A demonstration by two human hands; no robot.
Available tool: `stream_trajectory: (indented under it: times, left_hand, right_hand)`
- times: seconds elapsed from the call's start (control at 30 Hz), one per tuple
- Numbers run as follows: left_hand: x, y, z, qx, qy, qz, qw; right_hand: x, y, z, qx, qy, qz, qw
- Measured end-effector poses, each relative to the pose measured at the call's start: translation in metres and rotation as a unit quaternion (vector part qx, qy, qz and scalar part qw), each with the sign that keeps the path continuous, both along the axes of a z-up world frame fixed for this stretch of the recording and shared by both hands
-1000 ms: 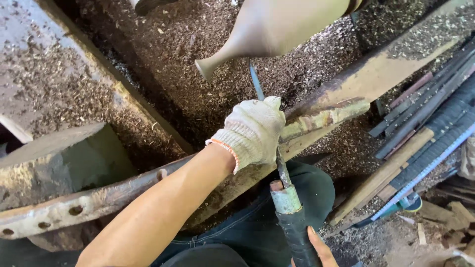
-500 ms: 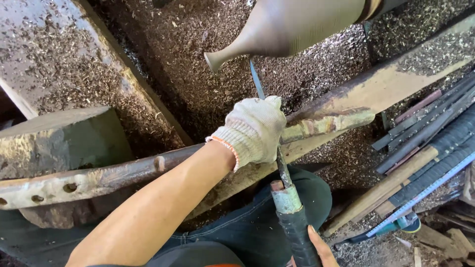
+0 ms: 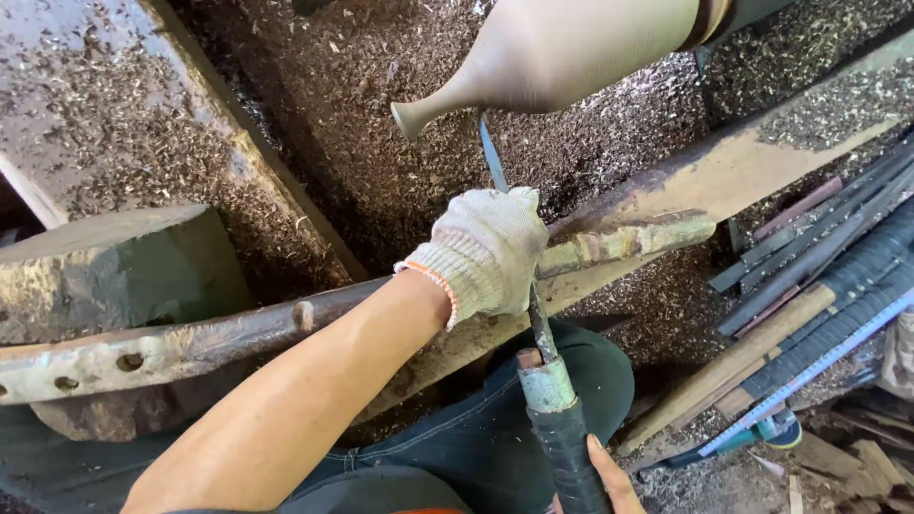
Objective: Using a turning chisel to shape a piece of wood on a lathe.
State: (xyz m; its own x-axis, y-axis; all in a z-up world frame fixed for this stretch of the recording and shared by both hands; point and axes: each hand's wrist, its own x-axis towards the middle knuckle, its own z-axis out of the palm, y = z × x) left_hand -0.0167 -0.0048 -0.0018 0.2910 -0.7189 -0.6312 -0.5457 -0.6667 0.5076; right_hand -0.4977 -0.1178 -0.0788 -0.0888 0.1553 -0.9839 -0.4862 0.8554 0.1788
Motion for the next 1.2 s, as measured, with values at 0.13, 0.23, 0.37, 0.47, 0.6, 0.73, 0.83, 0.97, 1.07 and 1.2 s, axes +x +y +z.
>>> stream_trajectory:
  times: [0.13,0.23,0.37,0.47,0.6,0.73,0.83,0.97,1.07,1.2]
  left_hand:
    - [0.001,0.0,-0.006,-0.02,-0.011,-0.024,0.999]
    - [0.007,-0.001,-0.002,-0.018,0.01,-0.053,0.998]
    - [0.009,0.0,-0.004,-0.027,0.021,-0.05,0.998]
    - [0.011,0.0,-0.007,-0.027,0.031,-0.061,0.997]
    - [0.011,0.001,-0.012,-0.064,0.021,-0.071,0.995]
    - [0.013,0.0,-0.017,-0.072,0.022,-0.098,0.992]
    - [0.01,0.001,-0.024,-0.109,0.001,-0.102,0.989]
    - [0.014,0.001,-0.02,-0.108,0.009,-0.125,0.986]
    - [0.015,0.001,-0.02,-0.095,0.02,-0.108,0.989]
    - [0.017,0.001,-0.014,-0.103,0.02,-0.108,0.989]
  right_hand:
    - [0.008,0.013,0.01,-0.015,0.007,-0.008,1.0]
    - [-0.012,0.018,0.005,-0.015,0.005,-0.023,1.0]
    - [-0.004,0.03,0.016,-0.014,0.016,-0.044,0.999]
    - [0.011,0.04,0.03,-0.043,0.053,-0.029,0.997]
    - [0.002,0.05,0.035,-0.032,0.073,-0.016,0.997]
    - [0.015,0.063,0.046,-0.048,0.103,0.001,0.994]
    - [0.016,0.079,0.051,-0.064,0.096,-0.015,0.993]
    - [0.018,0.094,0.05,-0.078,0.094,-0.052,0.991]
    - [0.025,0.101,0.053,-0.089,0.081,-0.055,0.991]
    - [0.05,0.095,0.059,-0.112,0.121,-0.069,0.984]
